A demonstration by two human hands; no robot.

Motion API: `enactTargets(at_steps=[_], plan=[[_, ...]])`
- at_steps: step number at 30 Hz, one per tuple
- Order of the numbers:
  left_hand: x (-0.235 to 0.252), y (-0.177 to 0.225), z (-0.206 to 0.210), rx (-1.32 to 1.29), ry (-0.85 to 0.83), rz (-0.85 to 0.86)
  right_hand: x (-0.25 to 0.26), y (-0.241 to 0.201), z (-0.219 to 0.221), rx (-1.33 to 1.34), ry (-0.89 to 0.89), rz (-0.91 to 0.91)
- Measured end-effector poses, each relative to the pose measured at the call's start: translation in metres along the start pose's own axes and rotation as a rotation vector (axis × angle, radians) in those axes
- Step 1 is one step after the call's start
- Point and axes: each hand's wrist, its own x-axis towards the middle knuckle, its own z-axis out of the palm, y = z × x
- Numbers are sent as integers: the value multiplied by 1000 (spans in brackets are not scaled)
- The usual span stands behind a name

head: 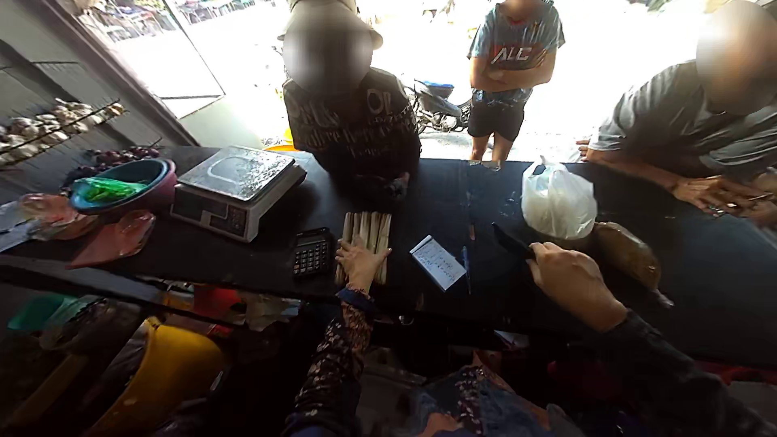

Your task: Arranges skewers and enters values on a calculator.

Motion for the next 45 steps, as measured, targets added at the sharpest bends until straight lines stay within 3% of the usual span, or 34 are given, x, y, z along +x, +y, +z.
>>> enactTargets(at_steps=[4, 8, 12, 15, 19, 22, 29, 37, 45], plan=[[5, -7, 0, 25, 15, -18, 23, -46, 19, -134, -295, 131], [7, -4, 0, 47, -9, -32, 68, -65, 57, -49, -411, 161], [8, -3, -2, 63, -26, -49, 103, -65, 79, 74, -344, 212], [7, -3, -3, 45, -23, -51, 113, -41, 82, 204, -316, 162], [8, -4, -4, 41, -31, -52, 84, 12, 102, 279, -201, 22], [6, -3, -7, 23, -30, -40, 48, 34, 115, 304, -321, 137], [10, -2, -5, 58, -60, -50, 3, 6, 150, 384, -122, 217], [10, -4, -3, 33, -41, -28, 1, -12, 149, 383, -130, 287], [16, -16, -20, 46, -216, 62, 27, -17, 150, 341, -124, 310]])
